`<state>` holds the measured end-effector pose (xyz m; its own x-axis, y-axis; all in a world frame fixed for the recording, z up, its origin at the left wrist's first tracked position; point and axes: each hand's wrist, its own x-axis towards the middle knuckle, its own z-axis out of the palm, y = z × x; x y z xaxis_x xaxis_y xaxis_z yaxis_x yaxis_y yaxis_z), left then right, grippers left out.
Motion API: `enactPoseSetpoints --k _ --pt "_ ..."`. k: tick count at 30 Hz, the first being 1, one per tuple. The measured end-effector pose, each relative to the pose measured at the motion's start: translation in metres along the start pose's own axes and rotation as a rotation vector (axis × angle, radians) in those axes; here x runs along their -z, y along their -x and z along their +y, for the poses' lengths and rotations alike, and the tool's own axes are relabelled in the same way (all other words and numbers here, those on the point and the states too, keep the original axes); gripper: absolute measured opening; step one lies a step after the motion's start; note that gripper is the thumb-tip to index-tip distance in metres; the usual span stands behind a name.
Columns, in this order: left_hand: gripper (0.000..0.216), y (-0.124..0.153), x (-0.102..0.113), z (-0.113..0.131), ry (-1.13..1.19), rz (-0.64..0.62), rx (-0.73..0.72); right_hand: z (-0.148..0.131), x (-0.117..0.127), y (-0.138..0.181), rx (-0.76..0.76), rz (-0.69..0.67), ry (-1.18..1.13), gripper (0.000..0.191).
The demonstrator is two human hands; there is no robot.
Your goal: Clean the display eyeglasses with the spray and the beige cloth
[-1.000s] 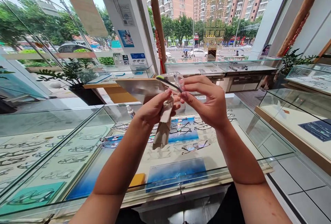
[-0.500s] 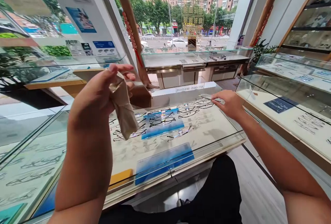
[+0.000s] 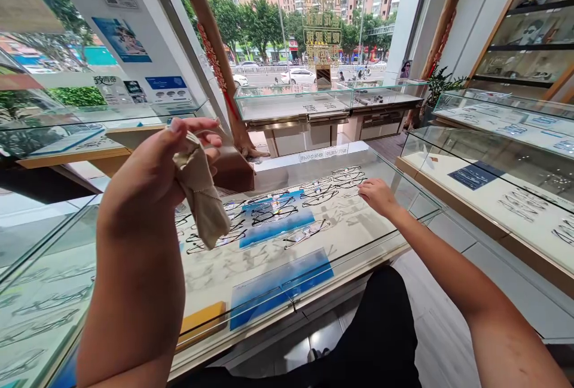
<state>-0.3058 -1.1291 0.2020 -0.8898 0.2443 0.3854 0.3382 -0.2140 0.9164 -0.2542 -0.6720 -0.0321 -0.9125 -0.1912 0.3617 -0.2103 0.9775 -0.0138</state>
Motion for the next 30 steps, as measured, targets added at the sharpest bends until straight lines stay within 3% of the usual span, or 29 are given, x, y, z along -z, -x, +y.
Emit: enactPoseSetpoints --k 10,16,21,28,30 --pt "0.074 -0.003 0.001 0.001 -0.037 0.022 0.033 -0.007 -0.004 -0.002 -0.027 0.030 0.000 0.025" --pt "0.068 -0.002 0.002 0.002 -0.124 0.048 -0.015 -0.006 0.013 -0.022 -0.208 0.060 0.044 0.039" --pt "0.030 0.010 0.001 0.009 -0.425 0.033 -0.227 -0.004 0.015 -0.066 -0.273 -0.128 0.061 0.030" --pt "0.023 0.027 -0.010 0.021 -0.523 -0.006 -0.341 -0.010 0.007 -0.098 -0.345 -0.374 0.091 0.012" --pt "0.022 0.027 -0.010 0.021 -0.526 -0.017 -0.340 -0.011 0.010 -0.100 -0.368 -0.414 0.085 0.023"
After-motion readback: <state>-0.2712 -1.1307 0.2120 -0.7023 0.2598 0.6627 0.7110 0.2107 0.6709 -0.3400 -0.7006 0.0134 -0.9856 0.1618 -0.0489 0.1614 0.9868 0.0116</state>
